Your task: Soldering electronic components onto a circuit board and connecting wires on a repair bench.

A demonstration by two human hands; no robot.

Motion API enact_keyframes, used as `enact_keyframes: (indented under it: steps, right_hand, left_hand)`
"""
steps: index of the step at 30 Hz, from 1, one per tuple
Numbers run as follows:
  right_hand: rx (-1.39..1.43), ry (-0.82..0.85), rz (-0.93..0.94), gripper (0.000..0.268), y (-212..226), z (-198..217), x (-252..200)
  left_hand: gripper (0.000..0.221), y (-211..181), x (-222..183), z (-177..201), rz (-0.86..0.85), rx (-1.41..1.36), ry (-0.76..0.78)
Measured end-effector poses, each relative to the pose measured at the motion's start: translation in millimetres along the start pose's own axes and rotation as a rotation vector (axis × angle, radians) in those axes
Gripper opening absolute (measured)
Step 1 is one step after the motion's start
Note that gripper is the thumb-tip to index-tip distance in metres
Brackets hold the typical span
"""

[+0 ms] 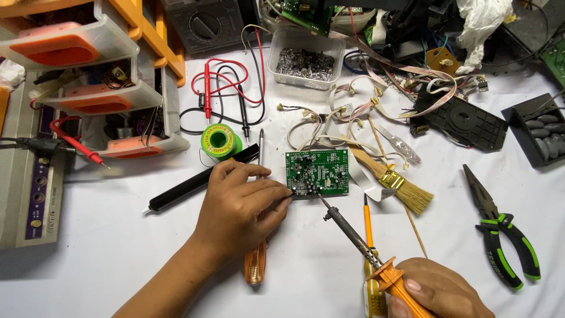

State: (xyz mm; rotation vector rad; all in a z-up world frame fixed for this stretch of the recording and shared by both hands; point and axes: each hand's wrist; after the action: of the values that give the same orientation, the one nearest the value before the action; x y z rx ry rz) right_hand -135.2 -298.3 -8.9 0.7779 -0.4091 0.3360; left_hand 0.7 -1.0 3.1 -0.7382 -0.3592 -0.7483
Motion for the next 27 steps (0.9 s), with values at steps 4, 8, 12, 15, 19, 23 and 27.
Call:
enact_keyframes:
  steps: [4,8,12,15,19,23,27]
  right_hand:
    - [-0.007,-0.084,-0.093,0.041,7.9,-4.2,-3.9]
    - [-0.018,-0.177,-0.158,0.036,14.8,-12.9,-6.0]
    - [0.008,-0.172,-0.159,0.034,9.9,-13.8,-5.2]
    - [0.102,-0.253,-0.19,0.029,1.8,-17.4,-8.7]
    - [0.323,-0.294,-0.387,0.024,-5.8,-16.3,-16.1]
    - [0.52,-0.582,-0.44,0.024,-2.1,-35.4,-3.6]
    - [0.499,-0.634,-0.505,0.035,-11.6,-39.2,-3.7]
  left_hand:
    - [0.008,-0.3,-0.5,-0.1,0.011,0.011,-0.001]
    - [0.007,-0.2,-0.4,0.8,0.016,0.005,0.008]
    - [0.008,2.2,-1.6,1.7,0.005,0.01,0.009]
    - [0.011,6.4,-4.7,1.6,0.031,-0.016,0.01]
    - [0.018,8.7,-8.1,7.2,0.065,-0.11,0.028]
    - [0.028,12.3,-11.5,11.7,0.116,-0.154,-0.03]
    - [0.032,21.4,-11.4,32.6,0.088,-0.102,-0.086]
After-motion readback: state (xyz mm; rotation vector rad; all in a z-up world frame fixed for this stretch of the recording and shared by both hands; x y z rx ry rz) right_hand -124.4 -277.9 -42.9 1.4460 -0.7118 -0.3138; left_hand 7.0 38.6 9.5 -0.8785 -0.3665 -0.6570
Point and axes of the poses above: each hand's wrist, its own x-axis towards the middle knuckle, its own z-axis out of the back of the hand, y = z × x, and after that the axes turned 11 degrees about -x, right-handed
